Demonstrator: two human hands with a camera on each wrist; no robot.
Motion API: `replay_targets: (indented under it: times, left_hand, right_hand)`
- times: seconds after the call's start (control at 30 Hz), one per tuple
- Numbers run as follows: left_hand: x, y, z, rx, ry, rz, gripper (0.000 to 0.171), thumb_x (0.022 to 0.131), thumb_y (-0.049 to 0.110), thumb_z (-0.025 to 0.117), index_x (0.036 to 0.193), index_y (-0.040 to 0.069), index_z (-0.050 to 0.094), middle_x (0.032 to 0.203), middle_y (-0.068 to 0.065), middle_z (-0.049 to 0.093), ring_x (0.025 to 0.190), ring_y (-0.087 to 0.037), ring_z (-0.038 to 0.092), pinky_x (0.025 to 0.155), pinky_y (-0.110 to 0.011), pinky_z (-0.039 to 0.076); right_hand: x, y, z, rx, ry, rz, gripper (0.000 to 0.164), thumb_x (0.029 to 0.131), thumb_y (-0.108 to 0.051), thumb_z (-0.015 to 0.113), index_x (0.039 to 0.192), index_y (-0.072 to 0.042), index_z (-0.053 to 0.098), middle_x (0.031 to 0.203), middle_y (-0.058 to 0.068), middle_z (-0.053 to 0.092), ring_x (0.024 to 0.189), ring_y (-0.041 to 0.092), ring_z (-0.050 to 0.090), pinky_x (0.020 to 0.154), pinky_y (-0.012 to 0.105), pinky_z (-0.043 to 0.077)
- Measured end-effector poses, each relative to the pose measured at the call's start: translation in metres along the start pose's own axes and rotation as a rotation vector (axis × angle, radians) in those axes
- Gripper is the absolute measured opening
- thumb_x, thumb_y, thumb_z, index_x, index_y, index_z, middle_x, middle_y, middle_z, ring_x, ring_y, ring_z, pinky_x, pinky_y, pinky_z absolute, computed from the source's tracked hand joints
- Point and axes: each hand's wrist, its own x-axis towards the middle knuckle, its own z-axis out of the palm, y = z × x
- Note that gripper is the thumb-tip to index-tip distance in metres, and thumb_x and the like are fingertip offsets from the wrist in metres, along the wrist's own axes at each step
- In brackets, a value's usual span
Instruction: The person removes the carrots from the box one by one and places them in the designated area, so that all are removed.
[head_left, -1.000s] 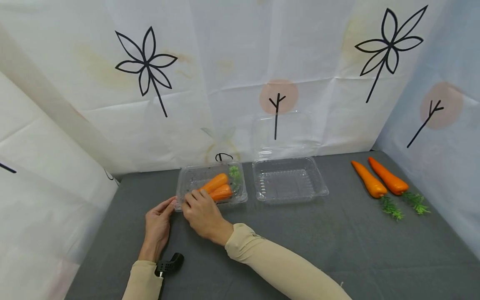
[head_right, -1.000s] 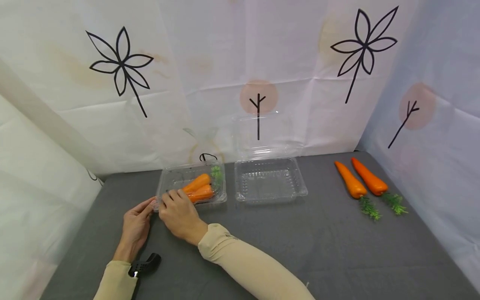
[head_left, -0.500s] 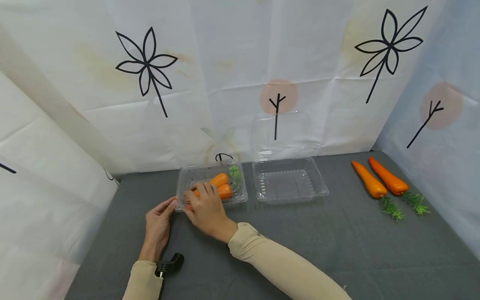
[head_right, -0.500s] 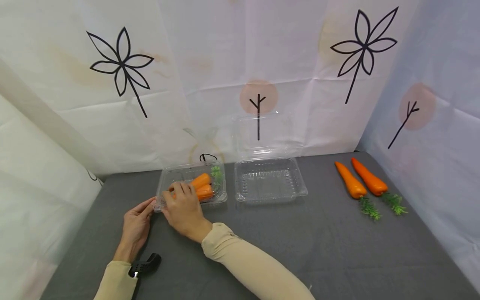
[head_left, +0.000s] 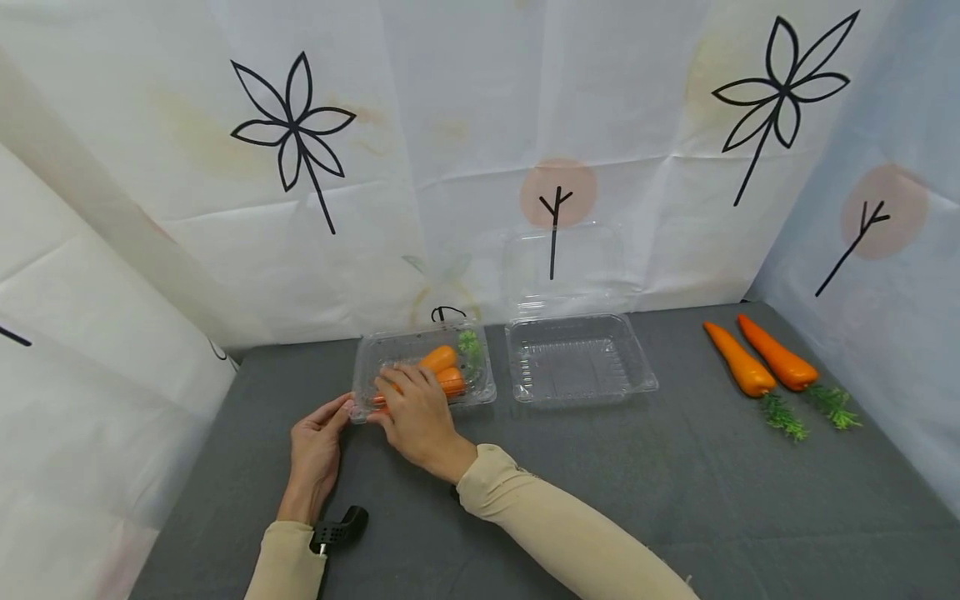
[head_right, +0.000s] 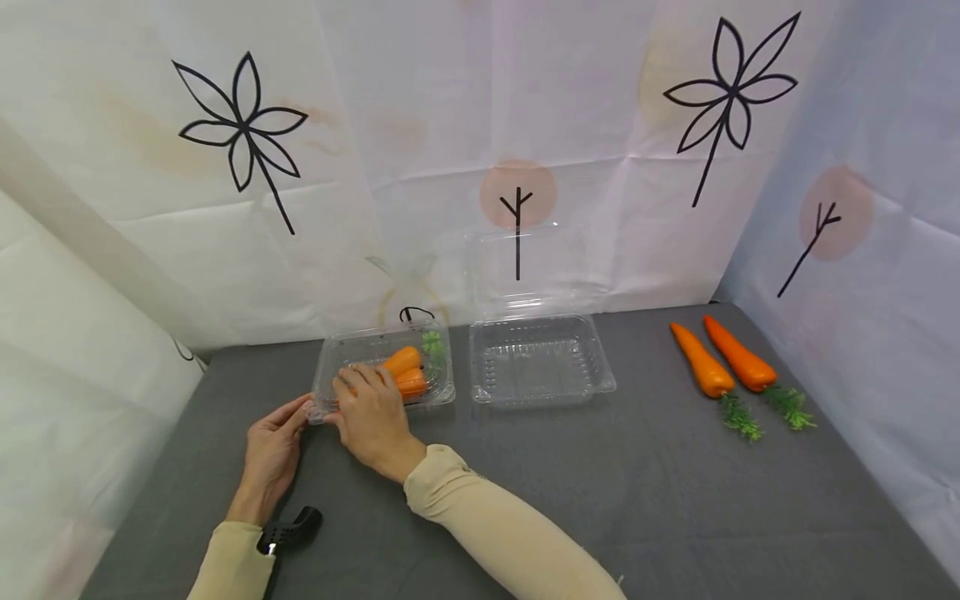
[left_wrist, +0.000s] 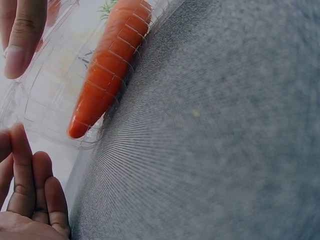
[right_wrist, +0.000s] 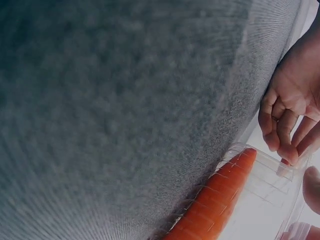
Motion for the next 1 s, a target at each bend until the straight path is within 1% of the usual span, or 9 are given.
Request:
replay_targets:
  times: [0.13,0.27,0.4,0.57,0.77,0.9,1.0]
  left_hand:
    - [-0.0008,0.0013,0.0009,0.007,-0.003,0.005,0.035,0.095,0.005,0.072,0.123,-0.015,0.065,0.094,0.008,0.076,0.089,-0.008,0.064,0.077,-0.019,0.05]
    - [-0.002,0.0035,0.0023,0.006,0.001,-0.003,0.037,0.095,0.004,0.071,0.125,-0.017,0.063,0.094,0.008,0.076,0.09,-0.008,0.063,0.078,-0.019,0.049]
    - [-0.0027,0.0046,0.0029,0.008,0.005,-0.009,0.038,0.096,0.004,0.071,0.126,-0.017,0.061,0.094,0.008,0.075,0.091,-0.008,0.063,0.079,-0.019,0.049]
    - [-0.0031,0.0034,0.0022,0.025,0.002,-0.003,0.04,0.095,0.006,0.072,0.127,-0.016,0.062,0.095,0.009,0.075,0.093,-0.009,0.062,0.079,-0.019,0.05]
    - [-0.0021,0.0006,0.0009,0.014,-0.002,0.014,0.036,0.095,0.005,0.072,0.124,-0.014,0.065,0.096,0.008,0.075,0.093,-0.008,0.064,0.079,-0.018,0.051]
    - [-0.001,-0.0005,0.0008,0.014,-0.003,0.017,0.032,0.095,0.005,0.071,0.122,-0.013,0.067,0.097,0.008,0.075,0.094,-0.008,0.064,0.08,-0.018,0.051]
    - [-0.0008,-0.0005,0.0012,0.03,-0.003,0.018,0.032,0.096,0.006,0.071,0.122,-0.012,0.067,0.097,0.008,0.075,0.096,-0.008,0.064,0.081,-0.018,0.051]
  right_hand:
    - [-0.0001,0.0003,0.0016,-0.073,0.011,-0.033,0.046,0.091,-0.049,0.073,0.123,-0.015,0.074,0.127,0.0,0.069,0.12,0.017,0.061,0.105,0.035,0.044]
    - [0.0001,0.0008,0.0029,-0.143,0.041,-0.083,0.046,0.092,-0.05,0.07,0.121,-0.015,0.075,0.124,0.001,0.07,0.117,0.016,0.063,0.104,0.036,0.046]
    - [0.0004,0.0011,0.0032,-0.178,0.062,-0.12,0.045,0.092,-0.05,0.071,0.119,-0.014,0.075,0.122,0.001,0.071,0.115,0.016,0.064,0.102,0.036,0.047]
    - [0.0008,0.0004,0.0027,-0.208,0.046,-0.153,0.042,0.092,-0.048,0.072,0.118,-0.015,0.075,0.122,0.001,0.071,0.115,0.016,0.065,0.103,0.038,0.047]
    - [0.0012,0.0024,0.0023,-0.144,0.055,-0.157,0.041,0.088,-0.044,0.079,0.115,-0.014,0.075,0.119,0.002,0.072,0.114,0.017,0.065,0.102,0.038,0.048]
    - [0.002,0.0044,0.0002,-0.03,0.051,-0.121,0.048,0.085,-0.041,0.083,0.119,-0.009,0.072,0.122,0.005,0.07,0.117,0.019,0.064,0.102,0.036,0.047]
    - [0.0023,0.0061,-0.0018,0.047,0.006,-0.08,0.057,0.084,-0.039,0.084,0.127,-0.005,0.068,0.131,0.009,0.066,0.124,0.023,0.059,0.106,0.036,0.045]
